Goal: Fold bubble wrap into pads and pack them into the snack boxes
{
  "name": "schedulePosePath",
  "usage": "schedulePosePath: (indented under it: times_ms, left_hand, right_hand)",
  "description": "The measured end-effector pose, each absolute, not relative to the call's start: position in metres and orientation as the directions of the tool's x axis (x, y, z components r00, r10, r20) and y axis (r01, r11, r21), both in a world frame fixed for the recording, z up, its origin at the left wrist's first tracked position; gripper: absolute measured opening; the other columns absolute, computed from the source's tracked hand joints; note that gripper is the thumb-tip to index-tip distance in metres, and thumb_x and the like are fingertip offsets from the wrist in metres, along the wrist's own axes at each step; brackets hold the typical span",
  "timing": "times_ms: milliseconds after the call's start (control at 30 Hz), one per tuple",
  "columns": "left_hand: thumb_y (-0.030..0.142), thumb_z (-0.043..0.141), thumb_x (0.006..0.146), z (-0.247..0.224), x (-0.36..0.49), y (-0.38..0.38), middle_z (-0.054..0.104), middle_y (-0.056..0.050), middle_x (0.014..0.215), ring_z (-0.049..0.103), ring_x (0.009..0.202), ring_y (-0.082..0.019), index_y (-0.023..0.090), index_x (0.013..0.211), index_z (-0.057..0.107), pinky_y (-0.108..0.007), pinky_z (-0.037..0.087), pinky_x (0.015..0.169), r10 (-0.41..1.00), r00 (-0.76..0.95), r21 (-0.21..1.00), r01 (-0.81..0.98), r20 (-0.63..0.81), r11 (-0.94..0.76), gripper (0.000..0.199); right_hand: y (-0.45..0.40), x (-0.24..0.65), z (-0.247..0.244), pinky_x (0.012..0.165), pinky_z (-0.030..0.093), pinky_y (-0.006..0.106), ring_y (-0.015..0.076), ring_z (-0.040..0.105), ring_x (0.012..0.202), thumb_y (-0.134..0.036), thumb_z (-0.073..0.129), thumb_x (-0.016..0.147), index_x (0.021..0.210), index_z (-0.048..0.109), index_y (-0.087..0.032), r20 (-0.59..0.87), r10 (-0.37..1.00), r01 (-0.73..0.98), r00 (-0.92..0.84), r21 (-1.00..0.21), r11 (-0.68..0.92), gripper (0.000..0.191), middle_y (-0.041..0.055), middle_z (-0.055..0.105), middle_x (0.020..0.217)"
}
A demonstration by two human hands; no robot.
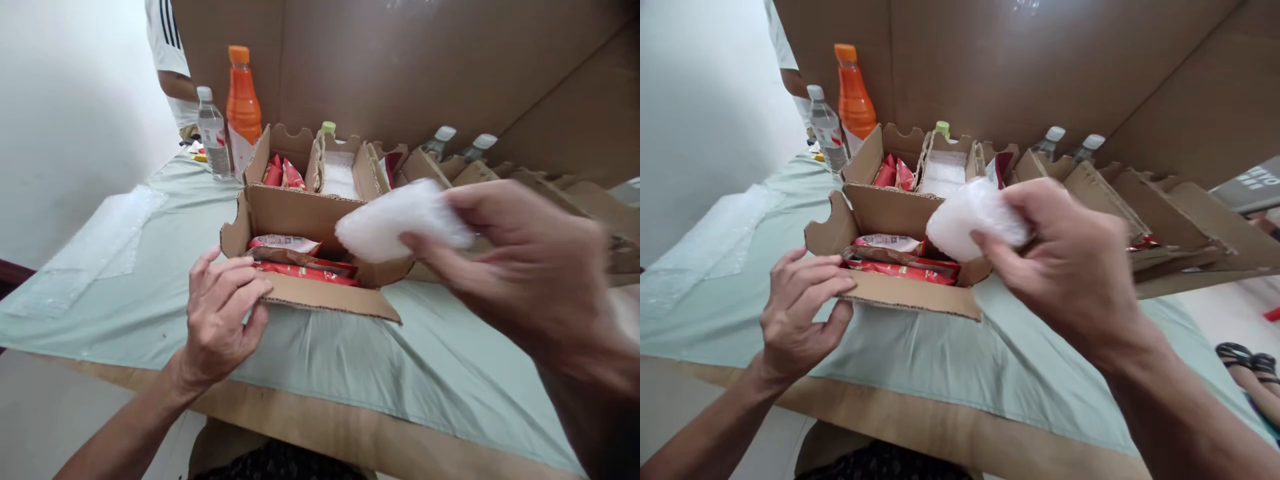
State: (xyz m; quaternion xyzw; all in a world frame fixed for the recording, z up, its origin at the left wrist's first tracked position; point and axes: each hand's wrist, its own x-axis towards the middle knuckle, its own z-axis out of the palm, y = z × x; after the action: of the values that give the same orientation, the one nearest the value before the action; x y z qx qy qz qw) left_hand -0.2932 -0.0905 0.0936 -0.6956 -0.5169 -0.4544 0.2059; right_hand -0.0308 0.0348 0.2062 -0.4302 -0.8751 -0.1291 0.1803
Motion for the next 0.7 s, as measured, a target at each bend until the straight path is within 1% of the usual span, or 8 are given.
schedulePosePath:
  times_ms: [100, 167, 200, 333, 433, 567, 633, 700]
  left_hand:
    - [0.004, 0.066, 0.087, 0.077, -0.288, -0.095, 0.075, -0.005, 0.099, 0.074, 0.104, -0.025, 0.021, 0.106, 0.068, -0.057, 0.044, 0.117, 0.507, 0.02, 0.213, 0.892, 0.862, -0.399, 0.025]
    - [0.004, 0.066, 0.087, 0.071, -0.287, -0.096, 0.074, -0.005, 0.101, 0.073, 0.104, -0.025, 0.02, 0.107, 0.068, -0.057, 0.044, 0.117, 0.496, 0.003, 0.228, 0.886, 0.869, -0.404, 0.026]
    - [0.004, 0.066, 0.087, 0.068, -0.287, -0.095, 0.073, -0.006, 0.101, 0.073, 0.105, -0.025, 0.02, 0.106, 0.068, -0.057, 0.044, 0.116, 0.491, -0.008, 0.237, 0.883, 0.871, -0.406, 0.025]
    - [0.005, 0.065, 0.088, 0.061, -0.284, -0.092, 0.072, -0.005, 0.101, 0.071, 0.108, -0.026, 0.021, 0.105, 0.068, -0.057, 0.046, 0.114, 0.475, -0.063, 0.282, 0.869, 0.878, -0.407, 0.024]
    - [0.007, 0.066, 0.089, 0.056, -0.281, -0.09, 0.072, -0.004, 0.101, 0.071, 0.108, -0.025, 0.024, 0.105, 0.068, -0.055, 0.048, 0.113, 0.461, -0.107, 0.315, 0.86, 0.881, -0.402, 0.023]
    - [0.009, 0.067, 0.09, 0.052, -0.279, -0.09, 0.072, -0.004, 0.101, 0.071, 0.108, -0.025, 0.025, 0.105, 0.068, -0.054, 0.049, 0.111, 0.456, -0.132, 0.339, 0.848, 0.88, -0.408, 0.022]
    - [0.009, 0.067, 0.09, 0.051, -0.279, -0.09, 0.072, -0.003, 0.101, 0.071, 0.107, -0.025, 0.026, 0.105, 0.068, -0.053, 0.049, 0.111, 0.456, -0.143, 0.351, 0.841, 0.878, -0.411, 0.023]
    - [0.01, 0.066, 0.09, 0.05, -0.279, -0.09, 0.072, -0.003, 0.101, 0.071, 0.108, -0.025, 0.027, 0.105, 0.068, -0.052, 0.05, 0.11, 0.457, -0.153, 0.363, 0.833, 0.876, -0.418, 0.023]
  right_hand:
    - [0.047, -0.061, 0.209, 0.07, 0.043, 0.037, 0.0262, 0.064, 0.079, -0.035, 0.065, 0.09, 0.093, 0.072, -0.019, 0.325, 0.678, 0.752, -0.659, 0.272, 0.6, 0.018, 0.0102, 0.073, 0.086]
    - [0.049, -0.077, 0.207, 0.072, 0.039, 0.037, 0.0269, 0.063, 0.081, -0.031, 0.061, 0.092, 0.083, 0.07, -0.018, 0.236, 0.652, 0.681, -0.72, 0.422, 0.599, 0.018, 0.0113, 0.072, 0.084]
    - [0.05, -0.084, 0.205, 0.07, 0.037, 0.037, 0.0261, 0.063, 0.08, -0.028, 0.058, 0.094, 0.082, 0.07, -0.017, 0.221, 0.64, 0.658, -0.736, 0.46, 0.596, 0.02, 0.0114, 0.071, 0.084]
    - [0.053, -0.102, 0.198, 0.064, 0.027, 0.032, 0.0214, 0.06, 0.075, -0.017, 0.048, 0.098, 0.097, 0.072, -0.015, 0.172, 0.62, 0.613, -0.765, 0.487, 0.622, 0.023, 0.0121, 0.07, 0.09]
    - [0.059, -0.107, 0.195, 0.061, 0.024, 0.032, 0.0219, 0.063, 0.077, -0.011, 0.044, 0.098, 0.105, 0.07, -0.013, 0.042, 0.667, 0.593, -0.744, 0.5, 0.631, 0.027, 0.0136, 0.072, 0.095]
    - [0.064, -0.113, 0.2, 0.067, 0.031, 0.034, 0.0278, 0.069, 0.092, -0.007, 0.043, 0.097, 0.104, 0.071, -0.011, -0.133, 0.683, 0.53, -0.719, 0.532, 0.661, 0.029, 0.0167, 0.076, 0.095]
    - [0.066, -0.114, 0.206, 0.07, 0.034, 0.036, 0.0312, 0.071, 0.095, -0.012, 0.048, 0.098, 0.099, 0.074, -0.01, -0.21, 0.691, 0.502, -0.692, 0.547, 0.67, 0.026, 0.019, 0.077, 0.096]
    - [0.067, -0.116, 0.211, 0.071, 0.036, 0.038, 0.0325, 0.071, 0.091, -0.023, 0.053, 0.098, 0.093, 0.076, -0.01, -0.287, 0.695, 0.476, -0.66, 0.557, 0.681, 0.027, 0.0209, 0.078, 0.094]
